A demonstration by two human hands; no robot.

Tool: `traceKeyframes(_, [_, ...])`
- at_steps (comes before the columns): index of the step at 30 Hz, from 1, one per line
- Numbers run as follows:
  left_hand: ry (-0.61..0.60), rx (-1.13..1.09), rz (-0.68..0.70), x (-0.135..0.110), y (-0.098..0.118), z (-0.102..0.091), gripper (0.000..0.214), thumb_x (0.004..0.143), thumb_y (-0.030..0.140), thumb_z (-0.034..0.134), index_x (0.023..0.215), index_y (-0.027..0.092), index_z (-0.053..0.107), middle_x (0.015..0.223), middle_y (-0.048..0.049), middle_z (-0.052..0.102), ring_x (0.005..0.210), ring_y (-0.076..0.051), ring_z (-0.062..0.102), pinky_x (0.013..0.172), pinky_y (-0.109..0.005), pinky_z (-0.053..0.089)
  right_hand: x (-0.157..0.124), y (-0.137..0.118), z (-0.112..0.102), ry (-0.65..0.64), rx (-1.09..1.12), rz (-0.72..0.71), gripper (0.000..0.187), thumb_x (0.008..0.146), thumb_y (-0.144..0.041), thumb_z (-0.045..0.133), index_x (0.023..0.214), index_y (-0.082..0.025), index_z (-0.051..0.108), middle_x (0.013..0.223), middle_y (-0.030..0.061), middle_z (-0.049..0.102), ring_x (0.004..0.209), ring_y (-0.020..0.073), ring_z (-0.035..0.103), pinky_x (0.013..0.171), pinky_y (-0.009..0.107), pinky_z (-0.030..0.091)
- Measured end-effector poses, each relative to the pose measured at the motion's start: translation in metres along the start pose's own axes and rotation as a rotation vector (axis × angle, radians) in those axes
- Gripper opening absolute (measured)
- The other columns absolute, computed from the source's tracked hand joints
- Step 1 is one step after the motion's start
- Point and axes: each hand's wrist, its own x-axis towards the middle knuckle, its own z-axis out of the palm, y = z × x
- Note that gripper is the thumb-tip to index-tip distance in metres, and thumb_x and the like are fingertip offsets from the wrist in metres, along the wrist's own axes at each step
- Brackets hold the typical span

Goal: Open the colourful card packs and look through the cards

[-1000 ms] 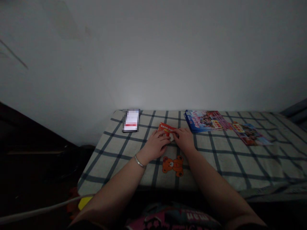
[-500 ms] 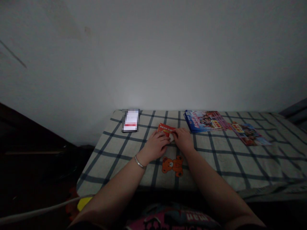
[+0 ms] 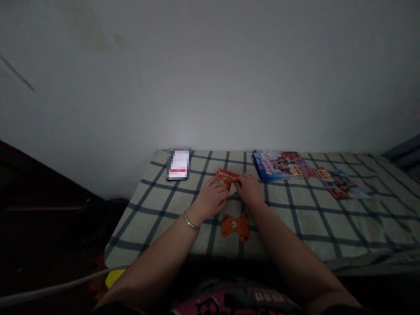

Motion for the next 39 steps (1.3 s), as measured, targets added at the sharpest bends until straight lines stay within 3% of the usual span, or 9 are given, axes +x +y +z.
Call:
traceKeyframes(10, [-0.011, -0.001, 0.034, 0.001, 0.003, -0.005, 0.012, 0.082, 0.016, 0.055, 0.081, 0.020, 0.066, 0.087, -0.0013, 0.068, 0.093, -0.019, 0.058, 0.108, -0.045, 0.036, 0.001, 0.001, 0.004, -0.012, -0.007, 0.013, 0.015, 0.090, -0.024, 0.054, 0.093, -0.021, 0.069, 0.097, 0.0057, 0.067, 0.096, 0.0218, 0.055, 0.089, 0.033, 0.041])
traceKeyframes(17, [-0.018, -0.016, -0.002, 0.003, 0.006, 0.001, 0.033, 0.081, 0.016, 0.057, 0.114, 0.021, 0.062, 0.116, -0.0044, 0.065, 0.112, -0.022, 0.053, 0.109, -0.048, 0.034, 0.002, 0.003, 0.007, -0.013, 0.002, 0.026, 0.015, 0.090, -0.024, 0.053, 0.092, -0.021, 0.068, 0.096, 0.0054, 0.067, 0.095, 0.0210, 0.056, 0.088, 0.032, 0.041])
traceKeyframes(22, [-0.031, -0.022, 0.009, 0.001, 0.003, 0.007, 0.032, 0.083, 0.019, 0.057, 0.115, 0.022, 0.062, 0.115, -0.0027, 0.066, 0.117, -0.024, 0.050, 0.113, -0.051, 0.027, 0.002, 0.003, 0.006, -0.015, 0.001, 0.022, 0.014, 0.090, -0.024, 0.054, 0.092, -0.021, 0.067, 0.097, 0.0049, 0.067, 0.095, 0.0210, 0.057, 0.089, 0.032, 0.041])
traceKeyframes(28, [-0.046, -0.030, 0.000, 0.002, 0.006, 0.004, 0.028, 0.083, 0.018, 0.058, 0.110, 0.022, 0.064, 0.114, -0.0011, 0.067, 0.119, -0.024, 0.048, 0.112, -0.049, 0.028, 0.002, 0.001, 0.006, -0.006, 0.012, 0.019, 0.016, 0.091, -0.024, 0.051, 0.092, -0.021, 0.067, 0.095, 0.0055, 0.066, 0.093, 0.0204, 0.057, 0.088, 0.032, 0.041])
traceKeyframes(39, [-0.069, 0.026, -0.006, 0.000, 0.008, 0.004, 0.034, 0.084, 0.021, 0.058, 0.118, 0.024, 0.060, 0.119, -0.0027, 0.063, 0.119, -0.025, 0.046, 0.112, -0.051, 0.026, 0.003, 0.001, 0.005, -0.023, 0.034, 0.011, 0.016, 0.091, -0.022, 0.051, 0.089, -0.021, 0.067, 0.095, 0.0059, 0.066, 0.094, 0.0202, 0.056, 0.091, 0.033, 0.040])
